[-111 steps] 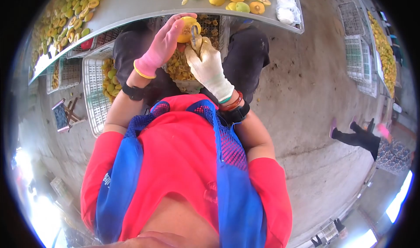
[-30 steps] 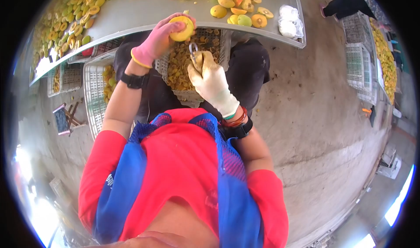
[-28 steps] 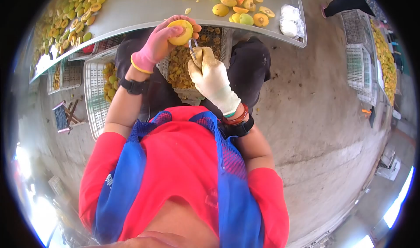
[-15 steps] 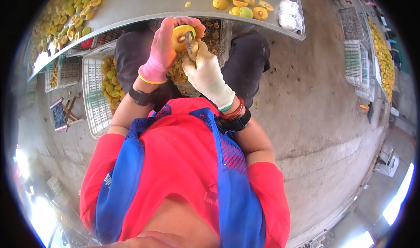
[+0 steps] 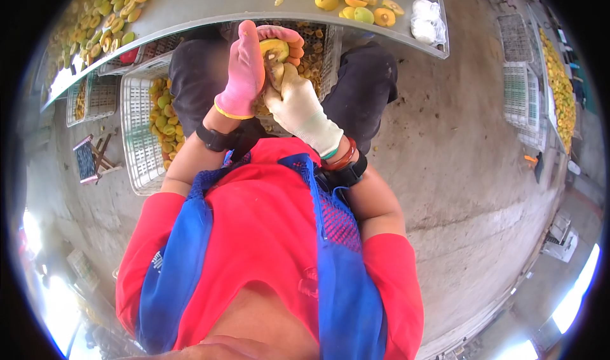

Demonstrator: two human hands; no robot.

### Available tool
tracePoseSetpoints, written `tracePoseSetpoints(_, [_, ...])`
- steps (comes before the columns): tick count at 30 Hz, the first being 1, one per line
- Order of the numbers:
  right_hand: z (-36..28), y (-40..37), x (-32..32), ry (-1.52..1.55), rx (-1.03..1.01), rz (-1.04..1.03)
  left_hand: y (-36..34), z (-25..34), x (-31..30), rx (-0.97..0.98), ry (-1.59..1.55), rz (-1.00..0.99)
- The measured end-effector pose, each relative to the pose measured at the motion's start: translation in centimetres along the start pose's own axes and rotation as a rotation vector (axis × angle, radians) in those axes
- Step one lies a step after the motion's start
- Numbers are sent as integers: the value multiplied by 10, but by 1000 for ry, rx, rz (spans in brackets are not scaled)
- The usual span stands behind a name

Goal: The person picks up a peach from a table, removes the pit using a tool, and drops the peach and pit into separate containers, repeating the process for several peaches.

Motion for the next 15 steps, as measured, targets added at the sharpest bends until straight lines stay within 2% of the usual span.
tracePoseSetpoints(1, [0,1,0,34,17,-15,0,2,0,30,4,13])
tracePoseSetpoints(4, [-15,-9,11,451,461,-273,-3,3,0,7,22,-19])
tracePoseSetpoints(7, [-12,-10,16,534,422,-322,-1,0,0,-44,-34,-88])
tracePoseSetpoints(10, [-11,-16,19,553,440,-447,-1,1,0,-33,25,-177])
tracePoseSetpoints(13, [-10,-22,21,562,485,-488,-1,-1,1,-7,77,-378])
tracePoseSetpoints(15, [-8,-23,22,567,504,-499,-2,-2,1,-2,150,-408])
Point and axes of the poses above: each hand's wrist, its own y-axis towards the middle knuckle, its own x-axis out of the palm, z = x × y, the point moved 9 cm from there along y, towards the middle knuckle, and after that the axes turned 3 degrees about -y, right-handed, at the moved point
